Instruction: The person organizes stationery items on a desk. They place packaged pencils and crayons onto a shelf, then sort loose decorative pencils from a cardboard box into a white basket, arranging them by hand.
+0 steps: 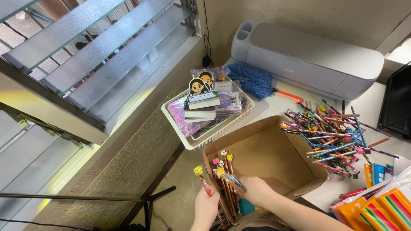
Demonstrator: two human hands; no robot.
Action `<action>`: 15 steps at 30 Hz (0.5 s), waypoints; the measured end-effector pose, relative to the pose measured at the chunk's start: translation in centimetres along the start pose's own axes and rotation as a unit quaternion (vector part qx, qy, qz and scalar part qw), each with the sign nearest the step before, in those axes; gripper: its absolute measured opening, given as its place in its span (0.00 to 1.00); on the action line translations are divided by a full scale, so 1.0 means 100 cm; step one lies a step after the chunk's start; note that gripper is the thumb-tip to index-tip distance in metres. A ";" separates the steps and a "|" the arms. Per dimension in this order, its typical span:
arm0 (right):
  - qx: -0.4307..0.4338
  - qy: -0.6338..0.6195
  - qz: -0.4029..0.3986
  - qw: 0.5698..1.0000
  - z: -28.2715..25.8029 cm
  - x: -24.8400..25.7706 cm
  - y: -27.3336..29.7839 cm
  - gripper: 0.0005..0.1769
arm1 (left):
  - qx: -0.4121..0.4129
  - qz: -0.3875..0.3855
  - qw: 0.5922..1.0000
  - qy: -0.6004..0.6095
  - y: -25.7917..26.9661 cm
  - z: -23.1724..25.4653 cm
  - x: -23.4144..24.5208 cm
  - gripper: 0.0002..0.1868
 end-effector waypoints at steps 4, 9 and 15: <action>0.033 -0.055 0.048 0.997 0.000 0.019 0.011 0.03 | -0.006 -0.011 1.000 0.021 0.005 0.005 0.000 0.14; 0.036 -0.068 0.001 0.997 -0.021 0.019 0.004 0.09 | -0.015 -0.006 1.000 -0.001 0.001 -0.003 -0.003 0.15; 0.013 -0.155 0.139 0.978 0.014 -0.006 -0.046 0.17 | 0.010 0.009 0.999 -0.050 -0.012 -0.016 -0.005 0.14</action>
Point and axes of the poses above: each hand's wrist, its own y-axis away from the middle knuckle, its own x-axis out of the back of the hand, z = x × y, the point moved 2 cm from there along -y, towards the middle knuckle, and after that the axes turned 8 degrees about -z, right-handed, at the moved point
